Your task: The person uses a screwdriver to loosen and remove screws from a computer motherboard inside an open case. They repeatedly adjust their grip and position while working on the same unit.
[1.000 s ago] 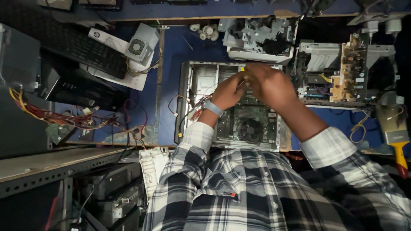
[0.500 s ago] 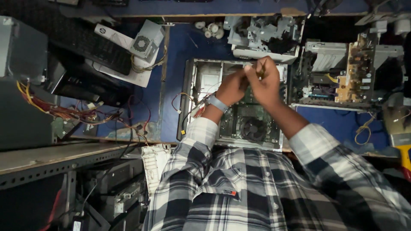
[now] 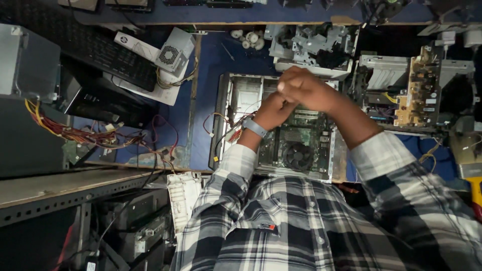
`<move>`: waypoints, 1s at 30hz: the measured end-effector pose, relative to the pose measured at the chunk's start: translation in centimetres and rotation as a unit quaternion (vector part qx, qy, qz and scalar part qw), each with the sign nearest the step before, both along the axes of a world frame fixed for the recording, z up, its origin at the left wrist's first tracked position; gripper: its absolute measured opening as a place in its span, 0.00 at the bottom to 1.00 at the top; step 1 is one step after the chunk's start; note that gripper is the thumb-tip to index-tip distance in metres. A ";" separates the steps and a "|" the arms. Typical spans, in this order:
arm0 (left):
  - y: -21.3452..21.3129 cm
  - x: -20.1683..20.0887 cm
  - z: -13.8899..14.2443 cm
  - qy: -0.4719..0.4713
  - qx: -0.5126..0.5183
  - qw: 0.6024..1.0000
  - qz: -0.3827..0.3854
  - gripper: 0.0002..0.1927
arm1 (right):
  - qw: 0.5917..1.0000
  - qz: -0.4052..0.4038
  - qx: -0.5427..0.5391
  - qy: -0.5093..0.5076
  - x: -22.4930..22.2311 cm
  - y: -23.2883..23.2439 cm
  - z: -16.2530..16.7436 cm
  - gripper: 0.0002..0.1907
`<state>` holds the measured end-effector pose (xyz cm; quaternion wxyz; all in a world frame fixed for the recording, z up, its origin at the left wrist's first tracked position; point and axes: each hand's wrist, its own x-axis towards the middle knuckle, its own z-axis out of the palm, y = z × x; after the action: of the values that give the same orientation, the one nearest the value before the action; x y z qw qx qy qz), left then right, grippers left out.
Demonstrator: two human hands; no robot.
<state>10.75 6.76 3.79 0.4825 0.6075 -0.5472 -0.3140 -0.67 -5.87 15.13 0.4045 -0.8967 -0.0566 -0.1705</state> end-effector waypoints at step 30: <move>-0.3 -0.8 0.6 -0.116 -0.002 0.992 0.056 0.18 | 0.932 -0.155 -0.292 0.148 -2.5 5.5 9.1 0.15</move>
<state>9.92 6.43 4.43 0.4336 0.6685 -0.5654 -0.2131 -3.13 -0.40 24.20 0.0970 -0.9879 0.0967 -0.0722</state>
